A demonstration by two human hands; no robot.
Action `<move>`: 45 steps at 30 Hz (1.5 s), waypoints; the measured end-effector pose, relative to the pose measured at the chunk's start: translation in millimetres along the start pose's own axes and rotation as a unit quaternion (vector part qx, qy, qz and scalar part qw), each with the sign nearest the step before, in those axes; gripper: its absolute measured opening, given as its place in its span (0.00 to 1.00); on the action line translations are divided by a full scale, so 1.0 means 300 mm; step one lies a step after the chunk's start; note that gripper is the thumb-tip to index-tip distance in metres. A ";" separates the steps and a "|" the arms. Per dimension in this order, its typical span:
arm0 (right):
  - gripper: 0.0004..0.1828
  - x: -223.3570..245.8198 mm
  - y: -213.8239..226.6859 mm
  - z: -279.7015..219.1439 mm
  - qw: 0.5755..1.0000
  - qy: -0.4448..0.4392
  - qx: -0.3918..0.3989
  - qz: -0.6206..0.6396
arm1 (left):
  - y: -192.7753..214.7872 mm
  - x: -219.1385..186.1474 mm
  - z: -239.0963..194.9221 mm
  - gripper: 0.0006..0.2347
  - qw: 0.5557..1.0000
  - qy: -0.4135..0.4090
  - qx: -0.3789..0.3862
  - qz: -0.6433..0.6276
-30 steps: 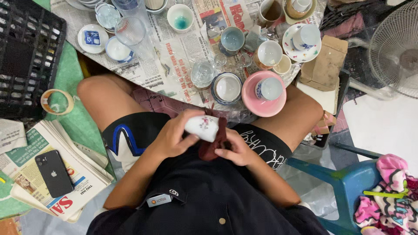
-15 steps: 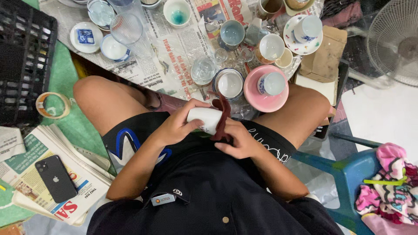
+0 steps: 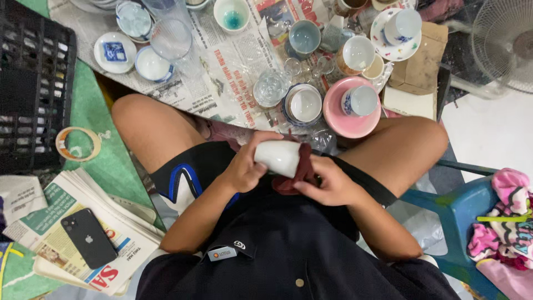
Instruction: The person wipes various ceramic and glass items with a brown cloth, including cups, bowls, and glasses. They handle each item one at a time, wiping the exterior and interior surfaces before placing them back on the table.
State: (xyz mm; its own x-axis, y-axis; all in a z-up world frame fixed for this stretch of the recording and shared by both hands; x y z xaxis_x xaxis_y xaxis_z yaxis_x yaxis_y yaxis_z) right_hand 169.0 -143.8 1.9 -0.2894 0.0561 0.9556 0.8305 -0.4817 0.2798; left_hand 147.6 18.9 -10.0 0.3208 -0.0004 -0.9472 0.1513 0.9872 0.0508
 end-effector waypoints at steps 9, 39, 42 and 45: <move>0.13 0.130 0.053 0.179 0.965 0.118 0.059 -0.229 | 0.072 0.035 0.132 0.21 0.982 0.142 0.016 -0.126; 0.22 -0.051 0.108 0.158 0.935 0.240 -0.031 -0.259 | 0.072 0.161 0.307 0.27 0.977 0.111 0.150 -0.106; 0.21 -0.071 0.184 0.153 0.955 0.190 -0.063 -0.220 | 0.072 0.122 0.333 0.27 0.990 0.018 0.134 -0.027; 0.20 -0.082 0.220 0.151 0.968 0.140 -0.118 -0.173 | 0.063 0.117 0.328 0.24 0.992 0.012 0.122 -0.013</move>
State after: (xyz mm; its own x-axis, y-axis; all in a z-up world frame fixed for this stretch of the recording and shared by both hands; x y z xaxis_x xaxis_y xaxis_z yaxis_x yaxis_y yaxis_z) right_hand 252.4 -137.4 0.9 -0.6754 0.0262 0.7370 0.5390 -0.6645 0.5176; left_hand 253.6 22.0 -11.2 0.2923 -0.0188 -0.9561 0.3827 0.9186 0.0989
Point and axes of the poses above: each hand's wrist, its own z-axis towards the middle knuckle, its own y-axis out of the back of the hand, x = y × z, the point moved 10 cm from there along z, towards the middle knuckle, and after that the axes turned 2 degrees about x, right-handed, at the moved point
